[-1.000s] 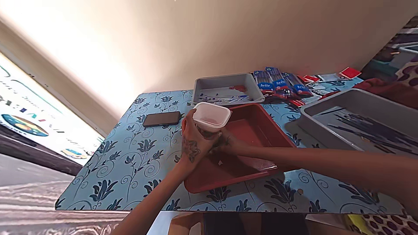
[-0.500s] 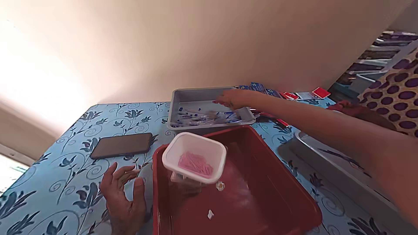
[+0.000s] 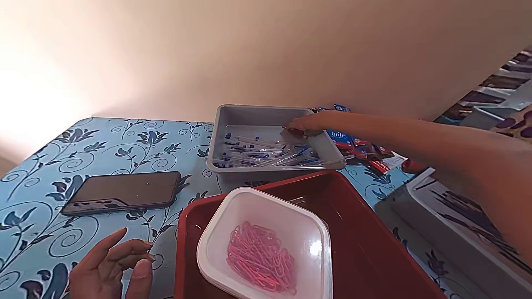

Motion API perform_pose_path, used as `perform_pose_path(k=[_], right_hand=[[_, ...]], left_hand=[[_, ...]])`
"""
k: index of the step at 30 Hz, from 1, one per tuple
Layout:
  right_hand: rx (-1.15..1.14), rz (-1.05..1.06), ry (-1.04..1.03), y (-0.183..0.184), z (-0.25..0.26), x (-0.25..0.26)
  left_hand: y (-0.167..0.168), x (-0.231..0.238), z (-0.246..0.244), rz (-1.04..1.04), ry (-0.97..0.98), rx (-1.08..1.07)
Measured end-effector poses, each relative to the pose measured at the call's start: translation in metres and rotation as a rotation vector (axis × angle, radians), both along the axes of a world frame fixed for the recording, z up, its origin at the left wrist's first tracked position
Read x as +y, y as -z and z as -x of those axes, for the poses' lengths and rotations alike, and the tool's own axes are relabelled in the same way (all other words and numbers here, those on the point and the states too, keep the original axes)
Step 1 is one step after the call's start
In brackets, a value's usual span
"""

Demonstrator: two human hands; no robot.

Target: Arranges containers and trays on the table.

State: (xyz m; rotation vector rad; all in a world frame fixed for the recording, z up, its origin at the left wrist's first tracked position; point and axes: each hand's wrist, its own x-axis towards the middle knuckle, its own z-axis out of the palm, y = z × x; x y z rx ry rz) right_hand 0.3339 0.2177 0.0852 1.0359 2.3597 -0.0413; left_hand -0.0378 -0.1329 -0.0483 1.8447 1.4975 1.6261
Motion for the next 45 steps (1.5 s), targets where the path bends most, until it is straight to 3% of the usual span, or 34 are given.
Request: perform_pose_path(k=[13, 19, 26, 33, 36, 41, 45], right_hand=[[0.053, -0.123, -0.024, 0.012, 0.003, 0.004], [0.049, -0.176, 0.069, 0.016, 0.006, 0.01], [0.391, -0.174, 0.114, -0.003, -0.02, 0.021], [0.87, 0.076, 0.426, -0.069, -0.031, -0.058], [0.991, 0.218, 0.437, -0.089, -0.034, -0.113], [0.876, 0.456, 0.219, -0.068, -0.029, -0.212], [0.609, 0.351, 0.109, -0.029, -0.02, -0.248]], left_hand=[[-0.001, 0.0, -0.002, 0.01, 0.03, 0.007], [0.002, 0.001, -0.002, 0.029, 0.005, 0.019], [0.001, 0.003, -0.004, 0.027, -0.039, 0.023], [0.0, 0.004, -0.007, 0.028, -0.108, 0.044], [0.0, 0.006, -0.008, 0.036, -0.125, 0.046], [0.001, 0.005, -0.006, 0.073, -0.136, 0.08], [-0.001, 0.006, -0.007, 0.105, -0.13, 0.109]])
